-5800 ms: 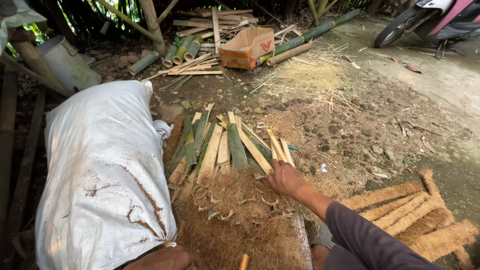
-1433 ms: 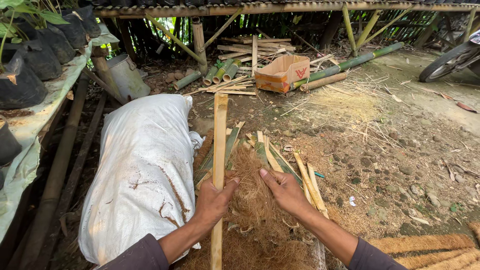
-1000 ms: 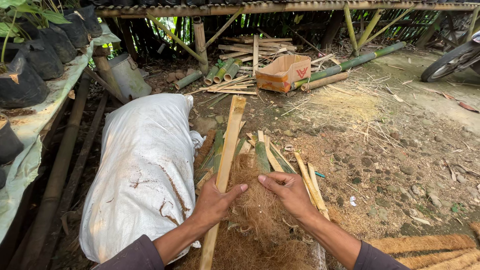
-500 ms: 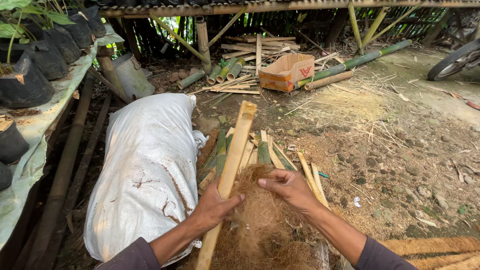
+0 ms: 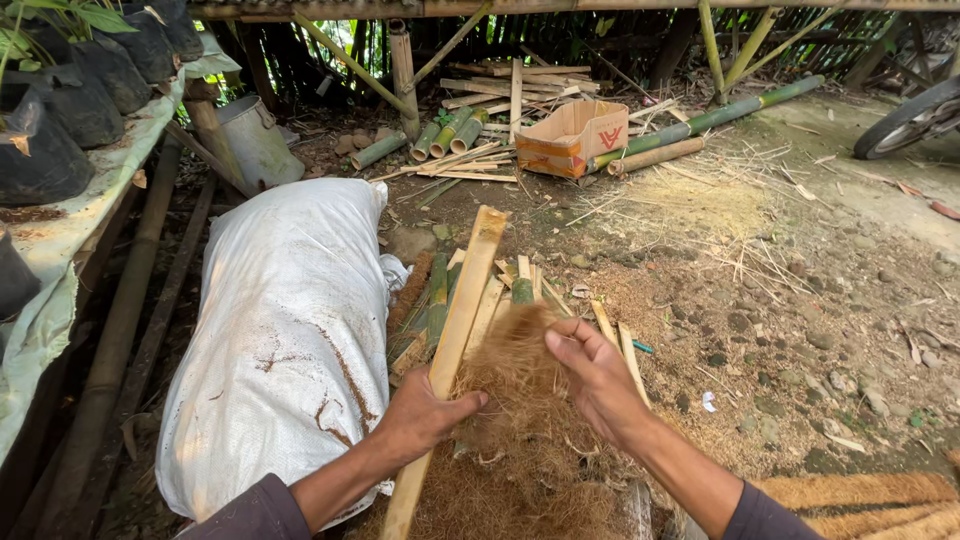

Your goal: The person cuts a strip of coconut fiber with shears, then wraps the fiber around a bamboo stick using a spool of twine. The person repeatedly wraps and secures the fiber along the stick's length.

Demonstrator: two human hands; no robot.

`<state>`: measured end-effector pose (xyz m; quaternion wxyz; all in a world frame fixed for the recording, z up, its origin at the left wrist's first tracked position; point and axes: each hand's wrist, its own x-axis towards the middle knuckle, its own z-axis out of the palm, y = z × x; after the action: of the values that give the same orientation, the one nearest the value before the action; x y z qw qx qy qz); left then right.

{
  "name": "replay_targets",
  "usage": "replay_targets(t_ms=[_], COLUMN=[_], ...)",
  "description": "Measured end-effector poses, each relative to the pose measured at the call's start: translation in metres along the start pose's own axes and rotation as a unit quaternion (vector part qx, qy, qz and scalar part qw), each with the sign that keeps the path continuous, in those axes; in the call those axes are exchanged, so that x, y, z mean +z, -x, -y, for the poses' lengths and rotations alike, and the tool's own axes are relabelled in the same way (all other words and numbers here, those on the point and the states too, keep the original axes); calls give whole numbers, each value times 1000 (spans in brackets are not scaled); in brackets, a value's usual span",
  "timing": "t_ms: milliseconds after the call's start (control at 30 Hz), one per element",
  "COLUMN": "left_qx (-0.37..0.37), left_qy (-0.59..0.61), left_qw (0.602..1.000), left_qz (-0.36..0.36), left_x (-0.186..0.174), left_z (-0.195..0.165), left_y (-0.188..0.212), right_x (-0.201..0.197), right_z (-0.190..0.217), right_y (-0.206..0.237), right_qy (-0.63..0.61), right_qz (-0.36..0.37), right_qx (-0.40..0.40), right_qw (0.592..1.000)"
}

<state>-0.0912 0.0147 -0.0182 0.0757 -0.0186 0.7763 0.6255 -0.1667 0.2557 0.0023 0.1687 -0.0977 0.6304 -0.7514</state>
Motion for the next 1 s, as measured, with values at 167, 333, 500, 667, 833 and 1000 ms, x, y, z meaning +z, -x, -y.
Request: replay_targets(t_ms=[167, 333, 500, 667, 833, 1000], left_qx=[22, 50, 167, 16, 79, -49], left_qy=[-39, 5, 104, 33, 50, -33], left_qw=[999, 999, 980, 999, 981, 980], left_qz=[3, 20, 29, 39, 169, 190], left_x=[11, 10, 11, 12, 27, 36], left_z=[-2, -1, 4, 21, 44, 39], left_y=[5, 3, 3, 7, 12, 16], right_x=[16, 28, 42, 15, -13, -17], right_z=[-11, 5, 22, 58, 65, 70], right_y=[12, 23, 25, 5, -2, 3], right_qy=[243, 166, 80, 106, 237, 364], right_qz=[50, -79, -95, -207, -195, -153], right_qx=[43, 87, 26, -117, -245, -317], right_qw=[968, 979, 992, 966, 920, 862])
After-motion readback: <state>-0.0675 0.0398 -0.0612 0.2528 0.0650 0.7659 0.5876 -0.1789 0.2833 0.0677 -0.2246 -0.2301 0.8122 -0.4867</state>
